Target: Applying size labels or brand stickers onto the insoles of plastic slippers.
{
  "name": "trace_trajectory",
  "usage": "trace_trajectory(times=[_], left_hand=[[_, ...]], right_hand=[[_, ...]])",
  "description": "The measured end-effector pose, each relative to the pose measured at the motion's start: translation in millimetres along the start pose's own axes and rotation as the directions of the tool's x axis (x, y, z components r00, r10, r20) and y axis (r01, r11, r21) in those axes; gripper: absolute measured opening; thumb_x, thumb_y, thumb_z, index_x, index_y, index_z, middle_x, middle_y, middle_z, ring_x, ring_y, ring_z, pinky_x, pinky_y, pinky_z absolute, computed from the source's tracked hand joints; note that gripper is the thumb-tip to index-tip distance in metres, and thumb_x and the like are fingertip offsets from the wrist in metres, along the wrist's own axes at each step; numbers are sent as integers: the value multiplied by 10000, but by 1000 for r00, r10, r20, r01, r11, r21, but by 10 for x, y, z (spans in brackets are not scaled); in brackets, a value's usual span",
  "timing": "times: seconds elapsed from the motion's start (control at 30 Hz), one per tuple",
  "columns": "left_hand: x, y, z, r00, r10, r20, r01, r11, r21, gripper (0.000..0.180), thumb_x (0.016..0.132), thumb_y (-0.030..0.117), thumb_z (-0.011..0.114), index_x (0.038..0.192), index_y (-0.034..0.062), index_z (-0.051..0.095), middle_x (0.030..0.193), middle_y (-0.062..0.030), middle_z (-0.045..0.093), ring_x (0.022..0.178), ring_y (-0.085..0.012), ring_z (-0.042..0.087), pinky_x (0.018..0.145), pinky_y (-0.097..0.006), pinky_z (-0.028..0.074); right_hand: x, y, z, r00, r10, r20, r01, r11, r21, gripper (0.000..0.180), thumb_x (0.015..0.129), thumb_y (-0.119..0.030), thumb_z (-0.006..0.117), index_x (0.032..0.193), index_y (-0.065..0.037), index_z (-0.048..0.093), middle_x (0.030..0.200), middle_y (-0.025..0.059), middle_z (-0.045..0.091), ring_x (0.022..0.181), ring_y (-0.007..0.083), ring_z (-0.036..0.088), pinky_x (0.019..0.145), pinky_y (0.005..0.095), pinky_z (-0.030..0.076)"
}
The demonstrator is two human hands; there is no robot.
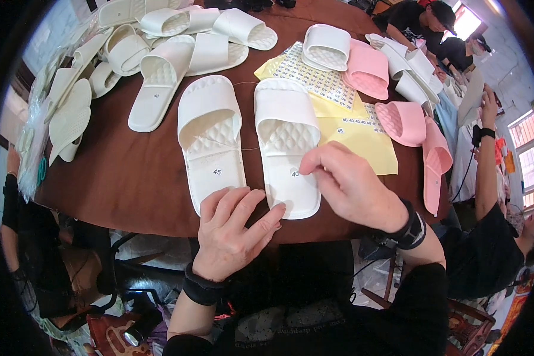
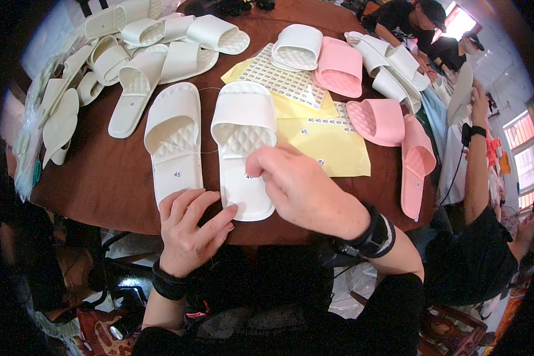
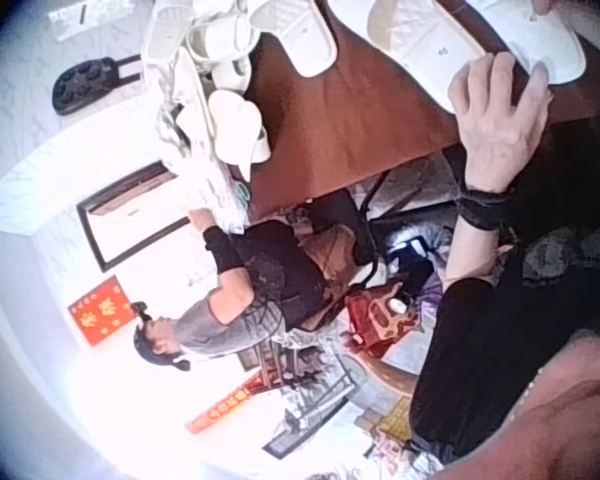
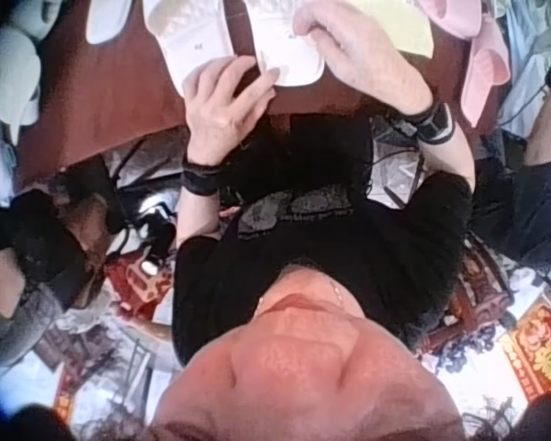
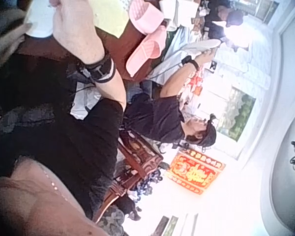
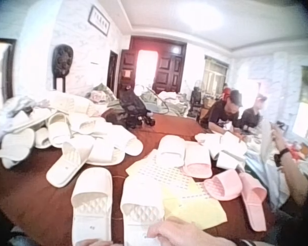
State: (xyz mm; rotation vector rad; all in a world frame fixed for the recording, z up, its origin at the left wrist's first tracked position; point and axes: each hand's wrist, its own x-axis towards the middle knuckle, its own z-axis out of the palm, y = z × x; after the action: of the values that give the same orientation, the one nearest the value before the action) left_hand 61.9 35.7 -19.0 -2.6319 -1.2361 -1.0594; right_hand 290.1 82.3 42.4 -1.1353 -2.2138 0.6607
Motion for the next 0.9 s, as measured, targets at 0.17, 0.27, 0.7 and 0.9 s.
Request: trace_trajectory(times=[0.17, 0.27, 0.7, 0.9], left_hand=[[6, 13, -3, 1000, 1, -7, -1, 1000, 2, 414, 674, 175, 785, 1078, 226, 710, 1100, -23, 636, 1040, -242, 579, 932, -421, 405], [8, 17, -5, 1000, 2, -4, -2, 1000, 1, 399, 676, 173, 784, 1066, 215, 711, 1099, -28, 638, 1044, -250, 579, 936, -427, 407], [20, 42, -6, 1000, 13, -8, -13, 999, 35, 374, 700, 164, 779, 1069, 187, 717, 1101, -33, 624, 1050, -239, 573, 949, -421, 401], [21, 37, -22, 1000, 8, 2, -8, 999, 38, 380, 703, 158, 783, 1076, 182, 716, 1101, -33, 624, 1052, -236, 574, 945, -416, 400]], right_hand=[[-115, 39, 117, 960, -278, 38, 278, 926, -255, 227, 777, 26, 573, 997, -25, 557, 962, 119, 612, 878, 306, 569, 794, 378, 488], [-146, -13, 166, 938, -340, 73, 338, 838, -428, 201, 791, -67, 585, 985, -22, 560, 1015, 113, 608, 916, 273, 561, 799, 352, 476], [-218, -51, 238, 905, -409, 112, 392, 706, -590, 176, 829, -161, 570, 930, -20, 543, 980, 123, 583, 909, 227, 545, 757, 307, 439], [-189, 15, 198, 914, -399, 73, 381, 782, -493, 168, 831, -131, 557, 954, -18, 547, 944, 115, 586, 896, 241, 557, 775, 342, 470]])
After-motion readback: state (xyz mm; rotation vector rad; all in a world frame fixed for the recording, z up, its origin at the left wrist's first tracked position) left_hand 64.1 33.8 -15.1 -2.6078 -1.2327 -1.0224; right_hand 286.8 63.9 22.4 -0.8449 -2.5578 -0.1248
